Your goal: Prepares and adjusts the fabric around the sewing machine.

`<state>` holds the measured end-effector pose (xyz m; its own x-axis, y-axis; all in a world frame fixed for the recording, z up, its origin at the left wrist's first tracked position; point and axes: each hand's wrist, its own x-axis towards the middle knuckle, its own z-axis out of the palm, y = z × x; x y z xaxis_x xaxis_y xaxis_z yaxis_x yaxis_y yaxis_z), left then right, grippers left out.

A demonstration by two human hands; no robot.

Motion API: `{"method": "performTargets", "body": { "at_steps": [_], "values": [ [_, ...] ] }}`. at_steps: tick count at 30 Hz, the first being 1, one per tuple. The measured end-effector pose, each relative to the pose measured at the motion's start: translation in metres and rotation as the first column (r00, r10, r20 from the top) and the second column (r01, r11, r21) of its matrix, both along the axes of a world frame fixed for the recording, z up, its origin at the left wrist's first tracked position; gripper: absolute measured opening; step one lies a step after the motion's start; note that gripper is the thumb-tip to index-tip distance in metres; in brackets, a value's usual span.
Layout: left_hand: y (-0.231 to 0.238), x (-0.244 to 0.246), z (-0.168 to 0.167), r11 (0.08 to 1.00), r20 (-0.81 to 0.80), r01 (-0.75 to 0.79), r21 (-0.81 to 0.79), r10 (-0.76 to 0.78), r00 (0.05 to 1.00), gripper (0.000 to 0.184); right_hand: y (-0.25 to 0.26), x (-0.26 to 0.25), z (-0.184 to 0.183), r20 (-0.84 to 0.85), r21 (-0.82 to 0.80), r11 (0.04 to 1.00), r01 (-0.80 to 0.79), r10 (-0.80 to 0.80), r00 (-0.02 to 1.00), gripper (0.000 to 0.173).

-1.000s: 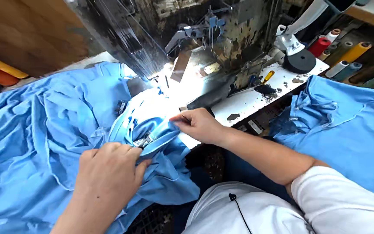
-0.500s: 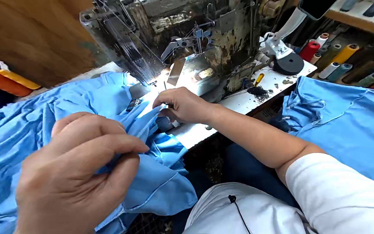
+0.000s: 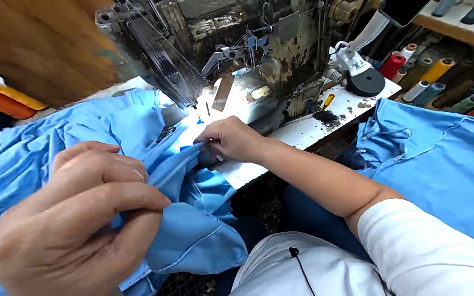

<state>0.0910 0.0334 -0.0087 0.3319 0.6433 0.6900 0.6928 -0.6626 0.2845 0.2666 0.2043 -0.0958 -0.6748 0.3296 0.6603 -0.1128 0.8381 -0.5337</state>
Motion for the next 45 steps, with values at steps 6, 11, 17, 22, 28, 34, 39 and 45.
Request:
{"method": "performTargets", "body": {
  "at_steps": [6,11,17,22,28,34,39,45],
  "values": [
    [0.001,0.038,-0.05,0.992,-0.012,0.067,-0.106,-0.068,0.998,0.048,-0.034,0.042,-0.02,-0.134,0.19,0.982,-0.026,0.052,0.99,0.014],
    [0.046,0.021,-0.111,0.952,-0.201,-0.258,-0.163,0.224,0.954,0.061,-0.054,0.079,-0.079,-0.077,-0.078,0.997,0.02,-0.026,0.997,0.019],
    [0.058,0.015,-0.117,0.871,-0.344,-0.473,-0.134,0.407,0.846,0.056,-0.055,0.079,-0.077,-0.126,-0.074,0.997,-0.014,0.004,0.992,0.015],
    [0.065,0.01,-0.115,0.868,-0.29,-0.474,-0.145,0.421,0.859,0.049,-0.045,0.077,-0.085,-0.15,-0.1,0.995,0.009,-0.025,0.988,0.013],
    [0.072,0.003,-0.106,0.84,-0.244,-0.502,-0.207,0.453,0.857,0.046,-0.046,0.071,-0.084,-0.114,-0.087,0.996,0.016,-0.026,0.993,0.014],
    [0.08,-0.002,-0.106,0.811,-0.259,-0.541,-0.223,0.485,0.835,0.035,-0.044,0.067,-0.084,-0.114,-0.082,0.995,0.054,-0.063,0.991,0.013],
    [0.095,-0.011,-0.099,0.802,-0.252,-0.529,-0.278,0.471,0.846,0.032,-0.033,0.055,-0.086,-0.099,-0.062,0.994,0.092,-0.098,0.99,0.015],
    [0.105,-0.021,-0.095,0.82,-0.236,-0.497,-0.285,0.443,0.865,0.029,-0.033,0.048,-0.088,-0.105,-0.054,0.994,0.098,-0.103,0.989,0.016]
  ]
}}
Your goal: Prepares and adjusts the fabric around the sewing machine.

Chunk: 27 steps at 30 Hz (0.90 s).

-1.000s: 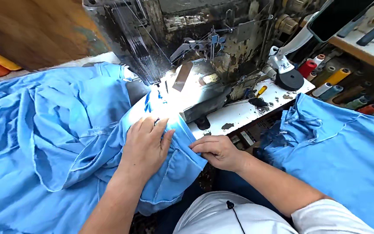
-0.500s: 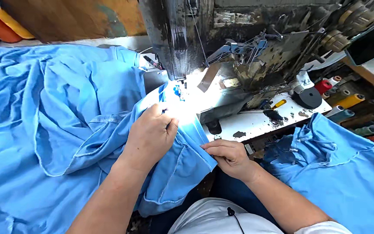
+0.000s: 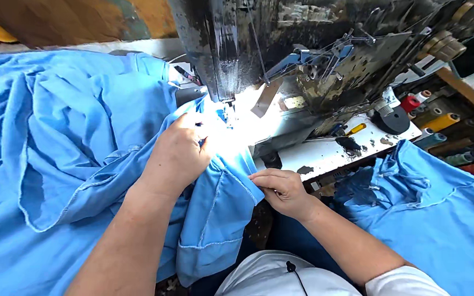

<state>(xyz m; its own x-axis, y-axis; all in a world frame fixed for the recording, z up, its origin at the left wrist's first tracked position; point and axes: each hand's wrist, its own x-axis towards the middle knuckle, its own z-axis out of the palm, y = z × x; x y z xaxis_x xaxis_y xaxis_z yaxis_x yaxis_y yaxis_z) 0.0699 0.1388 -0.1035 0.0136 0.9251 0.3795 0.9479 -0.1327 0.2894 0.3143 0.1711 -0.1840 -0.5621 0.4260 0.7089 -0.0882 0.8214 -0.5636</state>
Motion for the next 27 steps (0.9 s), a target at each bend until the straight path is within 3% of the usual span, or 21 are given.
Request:
{"method": "performTargets", "body": {
  "at_steps": [9,16,21,23,26,27],
  "values": [
    [0.014,-0.01,-0.002,1.0,-0.009,0.008,0.026,-0.007,1.0,0.03,0.011,-0.009,0.006,-0.022,-0.02,1.0,0.023,-0.023,0.999,0.016],
    [0.044,-0.033,0.001,0.982,-0.002,0.146,0.12,-0.146,0.989,0.028,0.027,-0.029,0.014,-0.071,-0.037,0.999,-0.001,-0.002,0.997,0.015],
    [0.061,-0.044,0.0,0.975,-0.005,0.16,0.151,-0.162,0.987,0.026,0.035,-0.043,0.026,-0.04,-0.052,0.99,0.129,-0.131,0.991,0.016],
    [0.06,-0.052,-0.004,0.957,0.045,0.232,0.177,-0.243,0.969,0.032,0.034,-0.044,0.029,-0.003,-0.055,0.986,0.157,-0.158,0.987,0.017],
    [0.037,-0.063,0.004,0.933,0.165,0.357,-0.045,-0.345,0.924,0.043,0.034,-0.042,0.039,0.079,-0.073,0.983,0.169,-0.164,0.983,0.019],
    [0.03,-0.066,0.006,0.923,0.177,0.377,-0.074,-0.36,0.916,0.039,0.034,-0.042,0.044,0.117,-0.073,0.982,0.176,-0.166,0.979,0.019]
  ]
}}
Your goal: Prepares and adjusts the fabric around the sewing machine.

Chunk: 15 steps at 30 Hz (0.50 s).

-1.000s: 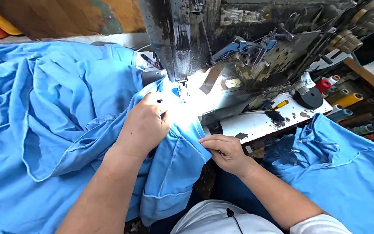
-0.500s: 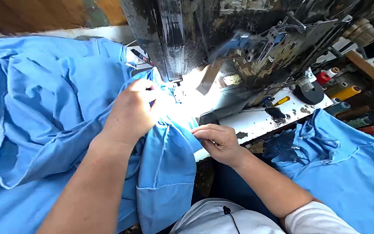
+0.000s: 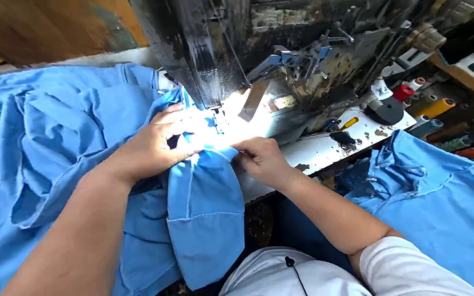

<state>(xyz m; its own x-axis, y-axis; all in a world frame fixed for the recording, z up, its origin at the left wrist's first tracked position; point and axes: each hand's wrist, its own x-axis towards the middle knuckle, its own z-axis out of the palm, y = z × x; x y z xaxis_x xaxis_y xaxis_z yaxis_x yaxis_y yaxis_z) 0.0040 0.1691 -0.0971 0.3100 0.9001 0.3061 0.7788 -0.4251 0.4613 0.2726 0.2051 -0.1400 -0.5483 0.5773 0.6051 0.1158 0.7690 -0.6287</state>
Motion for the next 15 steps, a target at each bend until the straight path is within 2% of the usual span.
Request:
{"method": "performTargets", "body": {
  "at_steps": [2,4,6,7,8,9,10,11,13,15],
  "values": [
    [-0.019,-0.001,0.011,0.997,0.069,0.04,0.061,-0.045,0.997,0.024,0.003,0.0,0.013,0.091,-0.035,0.999,-0.024,0.027,0.995,0.017],
    [-0.05,0.011,0.041,0.99,0.234,0.076,0.119,-0.102,0.967,0.01,0.01,-0.002,0.025,0.157,-0.056,0.993,-0.106,0.114,0.981,0.013],
    [-0.086,0.046,0.068,0.983,0.318,0.07,0.172,-0.122,0.94,0.006,0.008,-0.001,0.029,0.149,0.007,0.977,-0.214,0.211,0.966,0.012],
    [-0.1,0.067,0.071,0.974,0.344,0.052,0.219,-0.127,0.93,0.009,0.0,0.002,0.03,0.141,0.075,0.965,-0.252,0.24,0.961,0.011],
    [-0.107,0.085,0.064,0.956,0.339,0.025,0.292,-0.128,0.932,0.018,-0.011,0.006,0.034,0.134,0.148,0.95,-0.274,0.255,0.958,0.012],
    [-0.11,0.099,0.05,0.933,0.287,-0.003,0.36,-0.108,0.952,0.036,-0.022,0.012,0.037,0.117,0.212,0.932,-0.294,0.274,0.955,0.012],
    [-0.108,0.11,0.032,0.915,0.178,-0.036,0.402,-0.04,0.983,0.055,-0.033,0.02,0.037,0.077,0.25,0.918,-0.307,0.297,0.952,0.013],
    [-0.101,0.115,0.009,0.896,0.057,-0.062,0.439,0.041,0.998,0.065,-0.04,0.028,0.034,0.029,0.276,0.912,-0.303,0.307,0.951,0.014],
    [-0.085,0.104,-0.038,0.863,-0.133,-0.082,0.498,0.169,0.977,0.051,-0.047,0.049,0.017,-0.027,0.267,0.924,-0.272,0.29,0.957,0.015],
    [-0.087,0.083,-0.057,0.858,-0.222,-0.084,0.507,0.224,0.949,0.029,-0.052,0.07,-0.005,-0.009,0.193,0.955,-0.226,0.232,0.973,0.015]
  ]
}}
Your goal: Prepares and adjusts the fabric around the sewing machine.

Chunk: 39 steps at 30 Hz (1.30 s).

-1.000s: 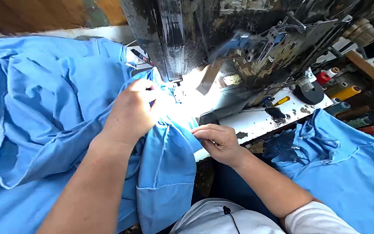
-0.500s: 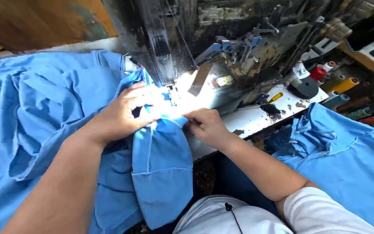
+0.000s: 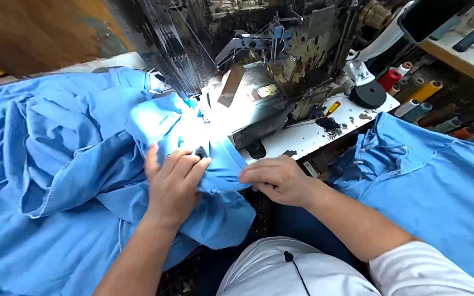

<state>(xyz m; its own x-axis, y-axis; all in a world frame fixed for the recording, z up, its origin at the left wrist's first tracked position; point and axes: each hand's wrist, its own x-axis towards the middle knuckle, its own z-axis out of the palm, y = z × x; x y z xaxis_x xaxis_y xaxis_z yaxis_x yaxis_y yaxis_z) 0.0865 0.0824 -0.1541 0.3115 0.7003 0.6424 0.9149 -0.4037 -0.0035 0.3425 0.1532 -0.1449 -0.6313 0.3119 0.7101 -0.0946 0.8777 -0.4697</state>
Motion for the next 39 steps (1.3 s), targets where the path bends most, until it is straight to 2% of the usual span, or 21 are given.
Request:
{"method": "performTargets", "body": {
  "at_steps": [2,5,12,15,16,19,21,24,25,27,31,33,39],
  "values": [
    [-0.014,-0.007,0.009,1.0,-0.072,-0.003,0.012,0.004,0.997,0.022,-0.007,0.012,-0.017,0.022,-0.087,0.996,0.013,-0.011,1.0,0.016],
    [-0.025,-0.005,0.02,1.0,-0.114,0.005,0.007,-0.004,0.994,0.022,-0.011,0.014,-0.025,-0.01,-0.141,0.99,-0.003,0.002,1.0,0.016],
    [-0.004,-0.015,0.033,1.0,-0.138,0.014,0.011,-0.012,0.99,0.023,0.004,-0.011,-0.031,-0.033,-0.146,0.989,0.031,-0.036,0.999,0.016],
    [0.006,-0.02,0.035,0.999,-0.107,-0.013,-0.05,0.008,0.994,0.022,0.004,-0.02,-0.028,-0.066,-0.181,0.983,0.018,-0.031,0.997,0.015],
    [0.009,-0.02,0.035,0.995,-0.082,-0.043,-0.09,0.035,0.996,0.026,0.003,-0.023,-0.023,-0.091,-0.201,0.98,0.008,-0.027,0.996,0.015],
    [0.013,-0.002,0.032,0.978,0.003,-0.148,-0.147,0.151,0.989,0.058,0.002,-0.029,-0.001,-0.156,-0.237,0.972,-0.011,-0.027,0.987,0.013],
    [0.02,0.019,0.034,0.981,0.094,-0.164,-0.107,0.174,0.98,0.064,0.006,-0.036,0.018,-0.193,-0.199,0.98,0.001,-0.04,0.98,0.01],
    [0.046,0.027,0.03,0.994,0.201,-0.101,0.032,0.092,0.975,0.026,0.012,-0.046,0.041,-0.207,-0.111,0.994,0.021,-0.044,0.977,0.01],
    [0.053,0.024,0.03,0.995,0.192,-0.074,0.064,0.06,0.979,0.019,0.013,-0.045,0.043,-0.201,-0.1,0.995,0.022,-0.042,0.979,0.009],
    [0.057,0.017,0.032,0.997,0.123,-0.016,0.079,0.007,0.992,0.018,0.013,-0.036,0.036,-0.148,-0.106,0.994,0.015,-0.031,0.989,0.008],
    [0.046,0.011,0.021,0.999,-0.008,0.031,0.02,-0.03,1.0,0.023,0.006,-0.013,-0.012,0.006,-0.195,0.98,0.039,-0.039,0.999,0.015],
    [0.043,0.009,0.019,0.999,-0.037,0.03,-0.028,-0.031,0.999,0.026,0.005,-0.013,-0.023,0.009,-0.207,0.977,0.054,-0.053,0.999,0.016],
    [0.042,-0.004,0.034,0.975,-0.154,-0.051,-0.218,0.017,0.988,0.036,0.017,-0.029,-0.024,-0.015,-0.205,0.976,0.075,-0.08,0.997,0.017]
  ]
}}
